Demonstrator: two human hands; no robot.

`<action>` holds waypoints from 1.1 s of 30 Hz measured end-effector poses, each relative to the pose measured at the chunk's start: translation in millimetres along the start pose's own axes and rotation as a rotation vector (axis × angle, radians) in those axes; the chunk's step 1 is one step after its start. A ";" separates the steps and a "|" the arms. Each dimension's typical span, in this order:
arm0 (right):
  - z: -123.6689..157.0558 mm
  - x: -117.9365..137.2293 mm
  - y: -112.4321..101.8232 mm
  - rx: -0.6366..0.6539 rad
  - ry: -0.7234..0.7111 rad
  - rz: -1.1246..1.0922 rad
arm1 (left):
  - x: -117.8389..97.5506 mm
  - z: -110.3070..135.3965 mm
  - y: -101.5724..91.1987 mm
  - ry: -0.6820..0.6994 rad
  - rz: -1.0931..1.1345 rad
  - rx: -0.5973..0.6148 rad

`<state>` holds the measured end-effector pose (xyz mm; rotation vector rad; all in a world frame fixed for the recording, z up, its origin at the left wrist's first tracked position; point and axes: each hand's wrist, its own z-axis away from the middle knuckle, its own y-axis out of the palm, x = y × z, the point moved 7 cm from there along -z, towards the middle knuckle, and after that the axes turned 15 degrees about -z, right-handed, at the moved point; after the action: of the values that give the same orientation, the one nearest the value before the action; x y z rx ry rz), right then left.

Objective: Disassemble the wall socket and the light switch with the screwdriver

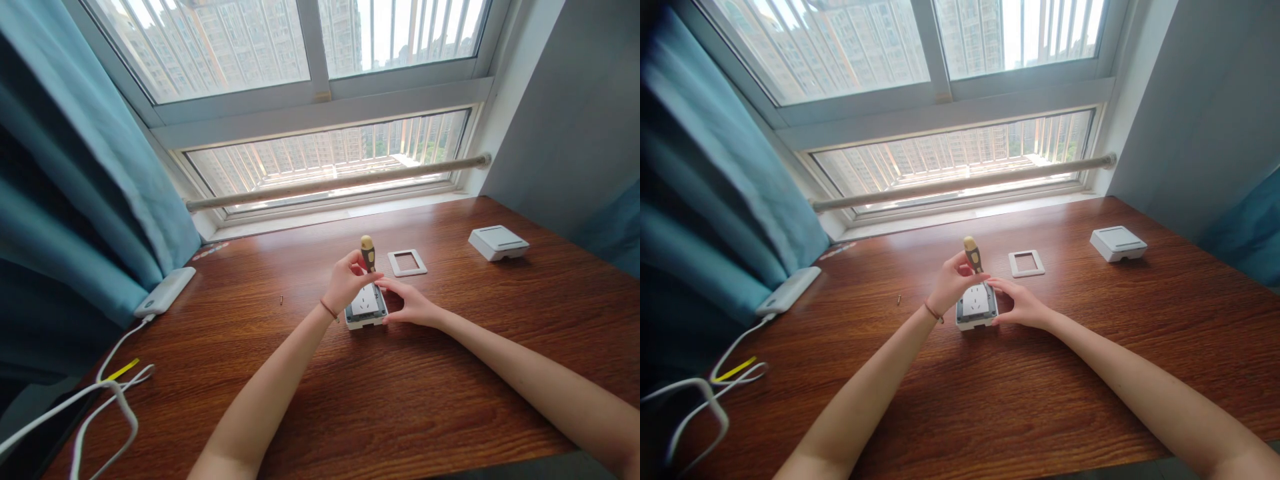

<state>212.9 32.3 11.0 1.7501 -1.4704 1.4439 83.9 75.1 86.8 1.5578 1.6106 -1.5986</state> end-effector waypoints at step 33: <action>-0.2 3.0 1.3 0.029 -0.005 0.024 | -1.0 3.7 4.1 -0.130 0.073 0.057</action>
<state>211.3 30.8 13.4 1.7597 -1.4848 1.4807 86.2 70.3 84.9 1.4904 1.4361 -1.6827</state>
